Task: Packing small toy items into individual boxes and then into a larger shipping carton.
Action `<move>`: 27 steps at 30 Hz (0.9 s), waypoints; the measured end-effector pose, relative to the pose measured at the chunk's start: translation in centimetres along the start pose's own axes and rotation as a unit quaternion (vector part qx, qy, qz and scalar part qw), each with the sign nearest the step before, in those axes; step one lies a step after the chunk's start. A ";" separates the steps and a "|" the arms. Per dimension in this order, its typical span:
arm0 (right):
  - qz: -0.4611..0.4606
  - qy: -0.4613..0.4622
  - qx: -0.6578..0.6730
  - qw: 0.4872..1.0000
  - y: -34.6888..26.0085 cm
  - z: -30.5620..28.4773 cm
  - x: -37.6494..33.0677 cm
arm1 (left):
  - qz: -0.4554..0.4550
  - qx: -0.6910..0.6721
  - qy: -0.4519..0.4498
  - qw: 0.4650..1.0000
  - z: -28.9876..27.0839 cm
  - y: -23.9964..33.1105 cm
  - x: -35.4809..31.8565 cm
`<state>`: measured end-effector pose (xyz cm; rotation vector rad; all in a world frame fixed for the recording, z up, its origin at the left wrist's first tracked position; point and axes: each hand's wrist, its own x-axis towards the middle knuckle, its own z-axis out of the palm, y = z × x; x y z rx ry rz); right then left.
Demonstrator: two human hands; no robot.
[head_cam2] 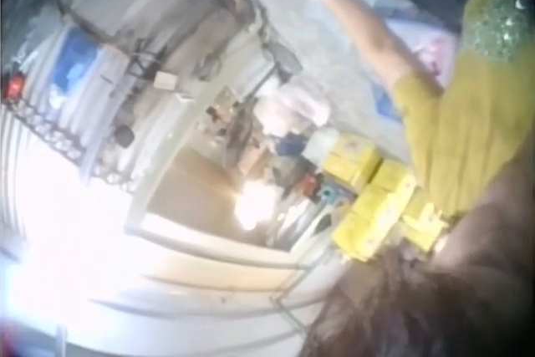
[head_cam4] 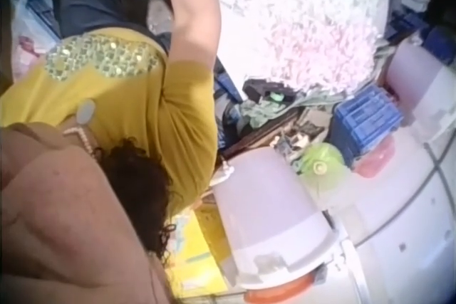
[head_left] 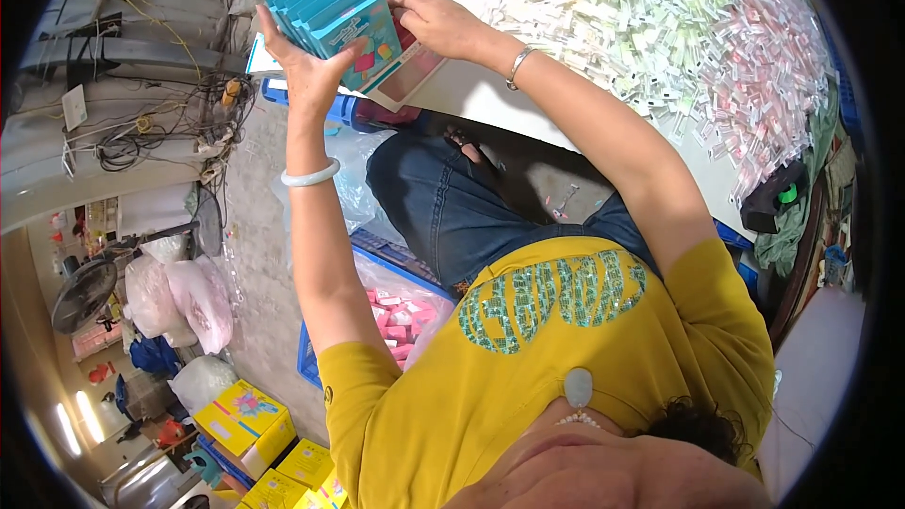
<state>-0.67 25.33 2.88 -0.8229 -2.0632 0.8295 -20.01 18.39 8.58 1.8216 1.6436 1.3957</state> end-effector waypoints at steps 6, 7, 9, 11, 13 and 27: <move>0.002 -0.006 -0.007 1.000 -0.7 -0.3 -0.2 | 0.077 0.148 0.009 0.986 0.0 -0.6 -0.2; 0.012 -0.017 -0.019 1.000 -0.7 -0.4 -0.2 | 0.081 0.193 0.007 0.978 0.3 -0.4 -0.3; 0.021 -0.027 -0.031 0.999 -0.6 -0.4 -0.3 | 0.078 0.183 0.011 0.980 0.5 -0.6 -0.5; 0.002 -0.007 -0.038 0.999 -0.6 -0.4 -0.5 | 0.074 0.173 0.015 0.982 0.8 -1.2 -0.8; -0.017 0.022 -0.018 0.999 -0.2 0.0 -0.6 | 0.074 0.141 0.040 0.986 1.0 -2.1 -1.2; -0.127 0.214 -0.267 0.931 -0.3 -1.8 -1.2 | 0.070 0.219 0.051 0.972 0.7 -3.8 -3.1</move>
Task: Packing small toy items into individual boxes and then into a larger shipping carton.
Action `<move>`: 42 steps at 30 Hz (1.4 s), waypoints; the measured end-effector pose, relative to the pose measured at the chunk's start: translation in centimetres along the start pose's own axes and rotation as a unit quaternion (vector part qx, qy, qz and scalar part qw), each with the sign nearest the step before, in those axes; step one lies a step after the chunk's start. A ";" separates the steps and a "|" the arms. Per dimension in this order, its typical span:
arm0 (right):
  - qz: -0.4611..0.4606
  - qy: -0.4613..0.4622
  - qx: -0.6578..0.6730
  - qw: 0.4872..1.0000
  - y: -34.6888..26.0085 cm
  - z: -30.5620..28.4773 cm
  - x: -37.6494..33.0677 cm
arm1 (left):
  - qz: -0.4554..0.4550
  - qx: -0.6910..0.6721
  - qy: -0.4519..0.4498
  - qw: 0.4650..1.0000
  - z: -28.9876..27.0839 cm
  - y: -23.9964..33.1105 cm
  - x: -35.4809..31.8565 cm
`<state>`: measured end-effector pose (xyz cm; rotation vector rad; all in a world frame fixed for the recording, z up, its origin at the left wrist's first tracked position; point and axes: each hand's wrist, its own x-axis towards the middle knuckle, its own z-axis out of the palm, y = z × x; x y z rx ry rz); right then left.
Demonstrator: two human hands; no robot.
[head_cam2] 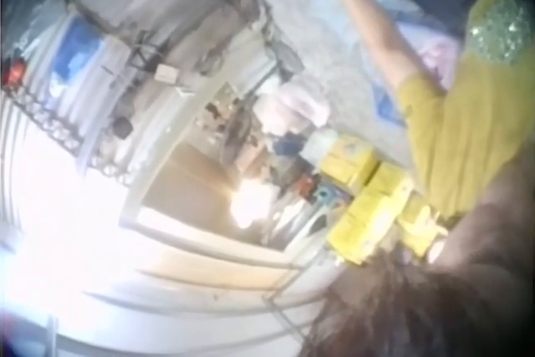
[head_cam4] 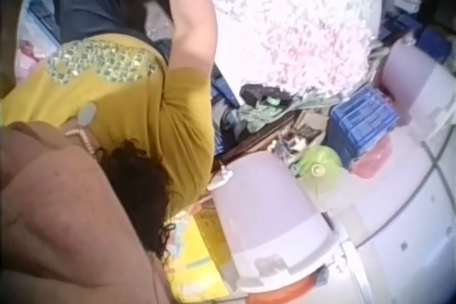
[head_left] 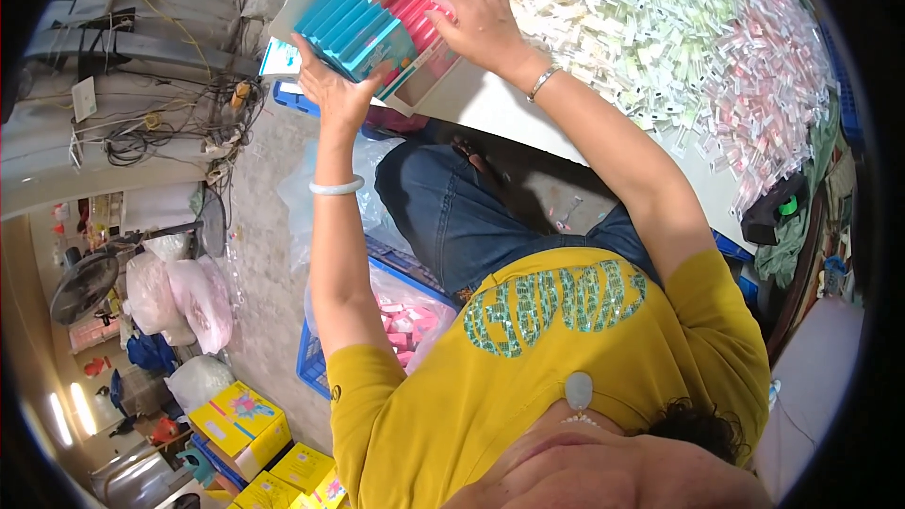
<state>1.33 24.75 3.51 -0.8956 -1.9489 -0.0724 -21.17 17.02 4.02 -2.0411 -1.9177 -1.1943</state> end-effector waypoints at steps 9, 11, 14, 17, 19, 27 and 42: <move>0.137 -0.204 0.063 0.967 2.9 0.5 -1.1 | -0.013 0.099 -0.064 0.993 -1.6 1.6 -2.0; 0.145 -0.202 0.066 0.966 2.0 -1.1 -2.3 | 0.009 0.040 -0.073 0.996 -1.7 0.8 -2.9; 0.131 -0.153 0.059 0.978 1.7 -4.8 -5.5 | 0.044 0.043 -0.093 0.994 -1.3 3.2 -4.3; 0.151 -0.146 0.046 0.977 1.0 -9.2 -7.4 | 0.103 -0.057 -0.096 0.988 -0.5 4.9 -5.3; 0.181 -0.149 0.043 0.971 0.3 -12.0 -7.6 | 0.095 -0.083 -0.105 0.986 0.1 6.5 -6.2; -0.047 -0.036 0.086 0.995 -3.9 -11.7 -2.6 | 0.021 -0.170 -0.077 0.982 1.5 7.7 -8.1; -0.103 -0.172 0.058 0.978 -4.9 -4.5 0.1 | -0.125 -0.374 -0.098 0.914 1.9 7.6 -9.0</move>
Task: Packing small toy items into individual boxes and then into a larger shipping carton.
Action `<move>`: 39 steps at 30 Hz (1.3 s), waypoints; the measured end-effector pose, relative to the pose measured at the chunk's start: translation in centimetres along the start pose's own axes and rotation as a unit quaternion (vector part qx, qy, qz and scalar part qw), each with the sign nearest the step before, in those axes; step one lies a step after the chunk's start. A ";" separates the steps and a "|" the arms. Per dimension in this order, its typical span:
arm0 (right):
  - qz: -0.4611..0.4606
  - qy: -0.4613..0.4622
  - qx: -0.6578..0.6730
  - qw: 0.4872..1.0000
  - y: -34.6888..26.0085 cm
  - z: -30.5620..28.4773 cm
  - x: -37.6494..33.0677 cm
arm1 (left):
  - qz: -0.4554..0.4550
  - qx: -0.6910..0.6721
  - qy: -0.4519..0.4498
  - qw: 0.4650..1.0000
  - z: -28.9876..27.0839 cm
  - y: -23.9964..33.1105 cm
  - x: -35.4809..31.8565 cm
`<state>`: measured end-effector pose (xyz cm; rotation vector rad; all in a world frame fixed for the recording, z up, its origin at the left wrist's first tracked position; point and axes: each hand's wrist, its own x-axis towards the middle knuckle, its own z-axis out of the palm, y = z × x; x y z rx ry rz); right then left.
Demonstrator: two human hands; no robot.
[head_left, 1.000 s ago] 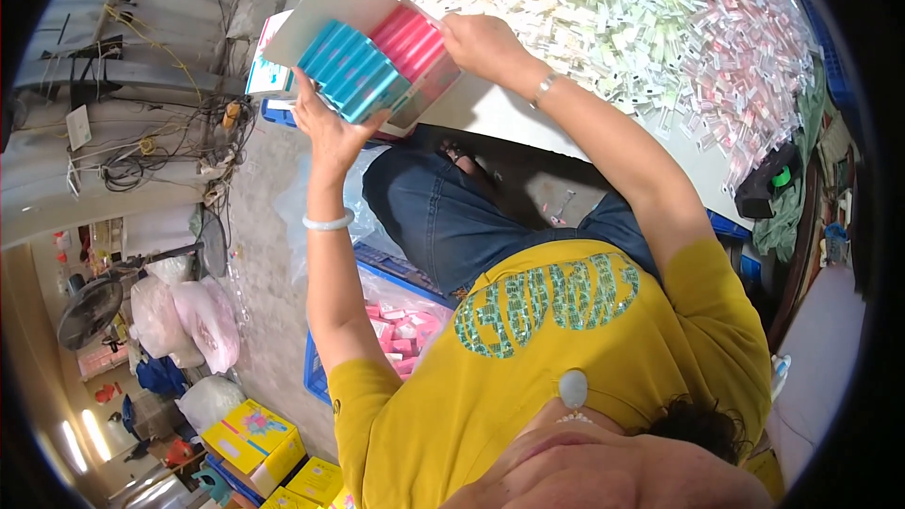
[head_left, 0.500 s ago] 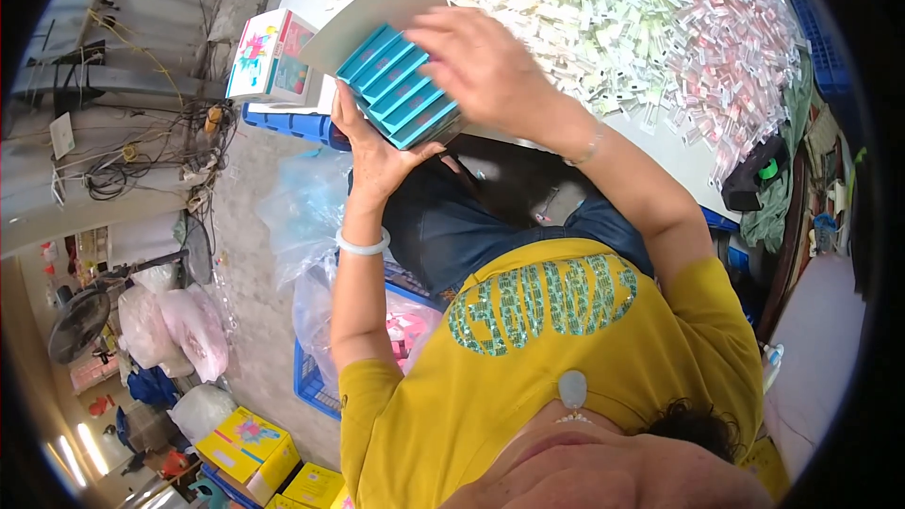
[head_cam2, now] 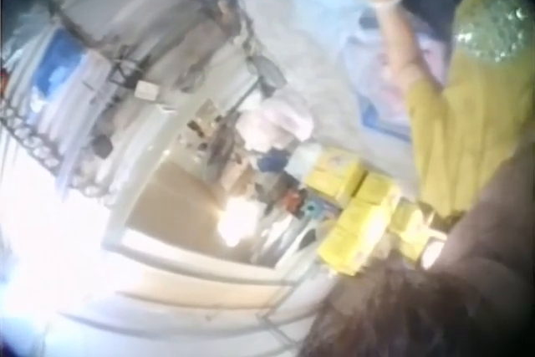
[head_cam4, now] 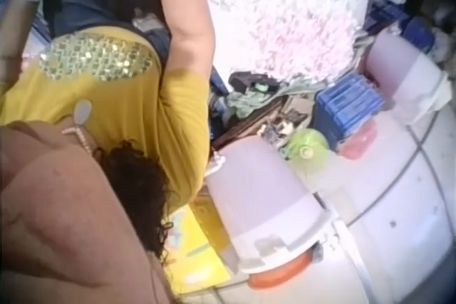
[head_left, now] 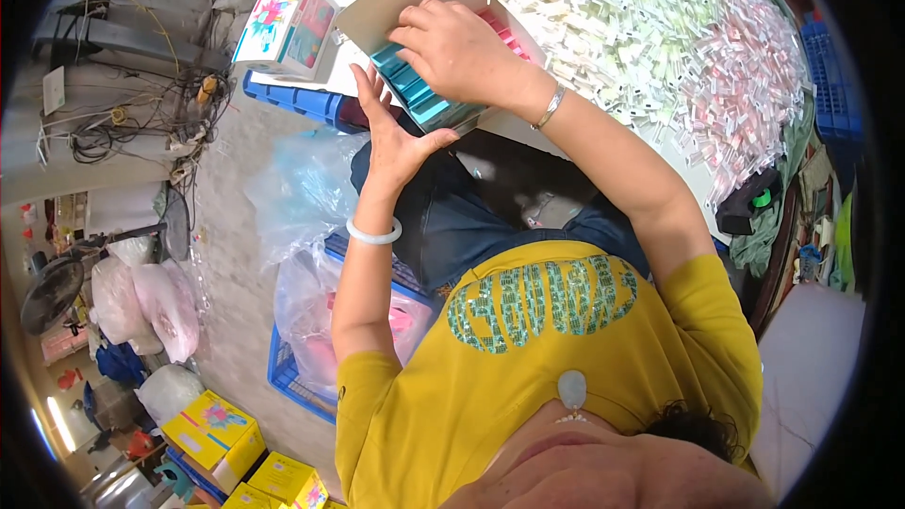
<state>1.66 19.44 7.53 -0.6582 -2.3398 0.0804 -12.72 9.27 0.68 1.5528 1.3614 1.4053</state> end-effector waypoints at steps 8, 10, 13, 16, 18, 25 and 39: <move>0.030 -0.056 0.002 0.998 1.3 1.7 0.7 | 0.002 -0.100 0.028 0.995 0.6 -0.5 0.0; 0.033 -0.046 -0.013 0.998 1.3 1.9 0.5 | -0.004 -0.074 0.036 0.997 1.2 -0.1 0.0; -0.024 0.008 0.027 0.999 2.1 0.3 0.8 | -0.002 -0.042 0.048 0.998 1.3 0.5 -0.1; -0.083 0.042 0.008 0.996 1.5 -5.1 0.9 | 0.004 -0.018 0.044 0.999 0.9 0.7 -0.4; -0.094 -0.065 0.047 0.992 1.6 -5.7 -0.9 | 0.010 0.000 0.037 0.999 0.8 0.5 -0.4; -0.045 -0.189 0.108 0.975 1.4 -4.2 -5.0 | 0.035 0.095 0.022 0.995 0.8 -0.1 -0.9; -0.080 -0.223 -0.020 0.971 0.5 -2.1 -4.4 | 0.035 0.092 0.018 0.995 0.7 -0.6 -1.3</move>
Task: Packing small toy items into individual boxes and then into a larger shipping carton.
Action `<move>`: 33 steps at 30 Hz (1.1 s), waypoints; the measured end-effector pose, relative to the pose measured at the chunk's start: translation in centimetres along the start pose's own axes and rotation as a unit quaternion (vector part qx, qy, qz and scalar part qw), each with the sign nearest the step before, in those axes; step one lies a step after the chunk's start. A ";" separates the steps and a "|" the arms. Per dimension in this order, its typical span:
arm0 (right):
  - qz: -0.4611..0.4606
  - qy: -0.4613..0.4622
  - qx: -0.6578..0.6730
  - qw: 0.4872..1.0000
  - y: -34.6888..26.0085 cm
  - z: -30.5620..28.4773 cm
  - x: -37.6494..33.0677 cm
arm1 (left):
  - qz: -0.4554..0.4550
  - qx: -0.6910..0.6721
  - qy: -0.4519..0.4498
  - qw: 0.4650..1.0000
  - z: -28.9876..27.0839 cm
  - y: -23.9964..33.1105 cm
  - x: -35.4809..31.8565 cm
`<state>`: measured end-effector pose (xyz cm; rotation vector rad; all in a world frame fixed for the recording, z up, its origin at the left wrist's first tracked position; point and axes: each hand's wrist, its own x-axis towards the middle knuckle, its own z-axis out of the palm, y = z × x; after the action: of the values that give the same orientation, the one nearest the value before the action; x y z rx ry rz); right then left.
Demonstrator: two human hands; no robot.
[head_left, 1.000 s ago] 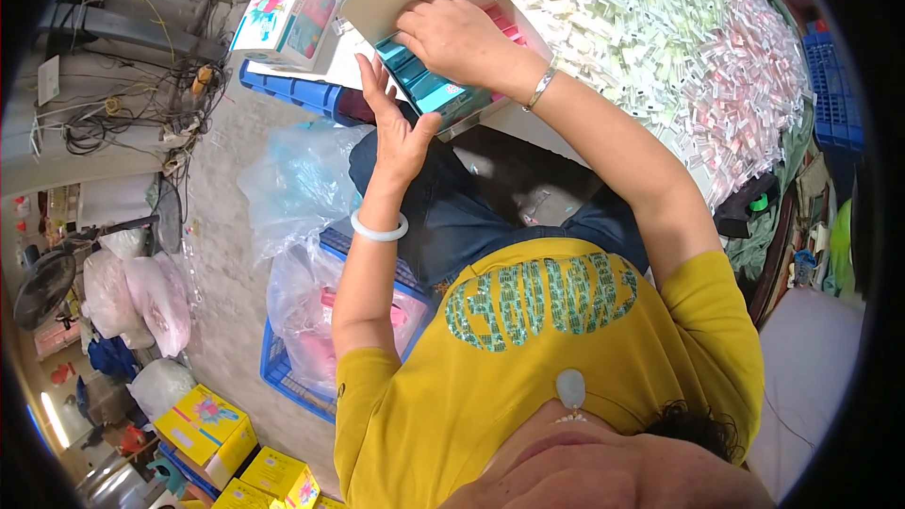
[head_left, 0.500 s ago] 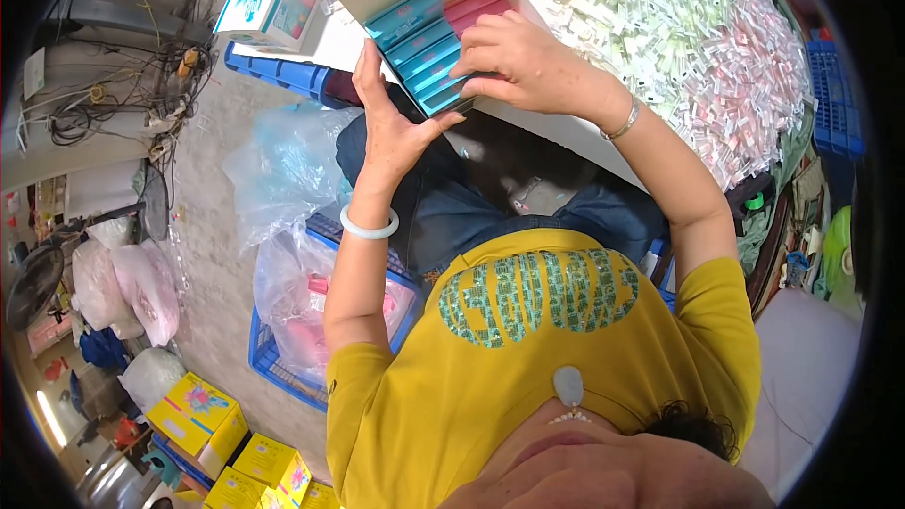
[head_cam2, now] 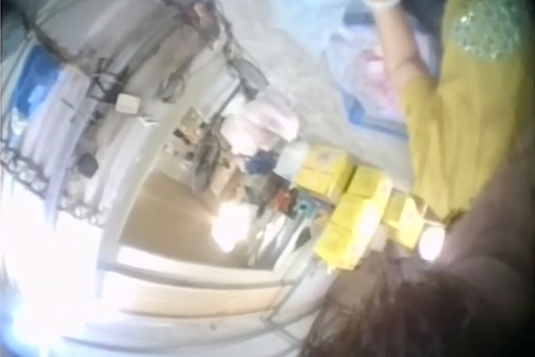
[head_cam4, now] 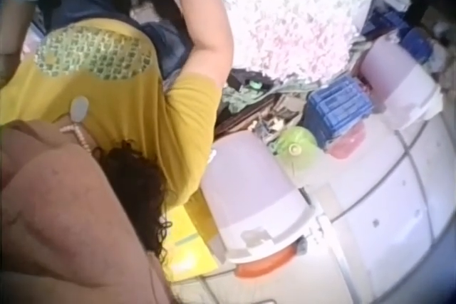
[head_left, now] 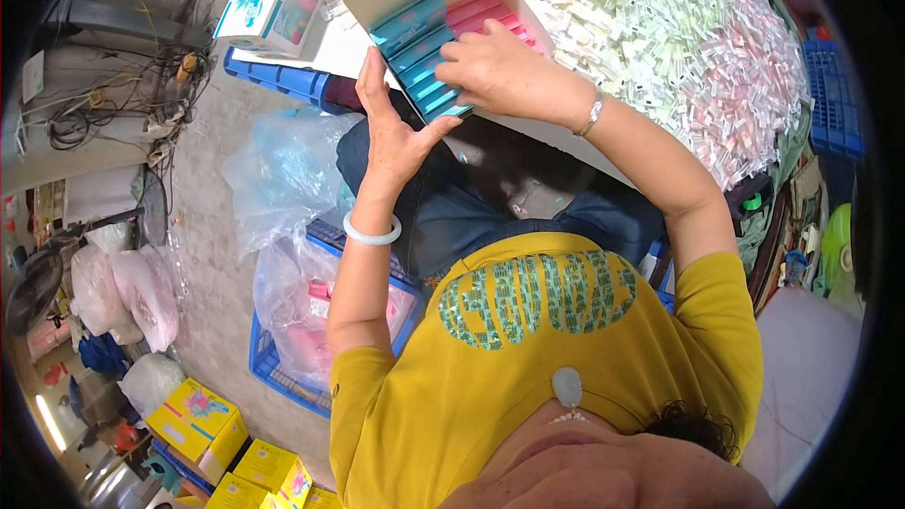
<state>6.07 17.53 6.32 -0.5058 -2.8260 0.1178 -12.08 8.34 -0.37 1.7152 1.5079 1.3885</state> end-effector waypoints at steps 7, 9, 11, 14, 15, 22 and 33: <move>0.006 0.213 -0.002 0.977 2.9 -2.2 3.8 | -0.004 0.017 -0.001 1.000 -0.2 0.6 0.1; -0.029 0.196 -0.079 0.977 3.5 -0.7 4.8 | -0.008 0.023 -0.001 1.000 -0.2 0.6 0.0; -0.036 0.171 -0.088 0.981 3.4 0.6 4.9 | -0.016 0.020 -0.003 1.000 -0.2 0.7 0.0; -0.044 0.150 -0.071 0.985 3.5 2.7 4.6 | -0.023 0.011 -0.005 1.000 -0.3 0.8 -0.1; -0.046 0.155 -0.047 0.986 3.4 2.8 4.7 | -0.022 0.005 -0.004 1.000 -0.3 0.9 -0.1; -0.007 0.083 -0.049 0.995 2.6 2.4 4.7 | -0.014 0.046 -0.027 0.998 -0.3 1.3 0.1; 0.245 0.287 0.159 0.912 8.6 -1.0 -3.5 | -0.047 -0.130 0.014 0.990 0.8 0.7 0.9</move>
<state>12.33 24.35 5.32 -0.9738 -2.0102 0.4383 -11.15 9.17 0.21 1.4530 1.3367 1.4914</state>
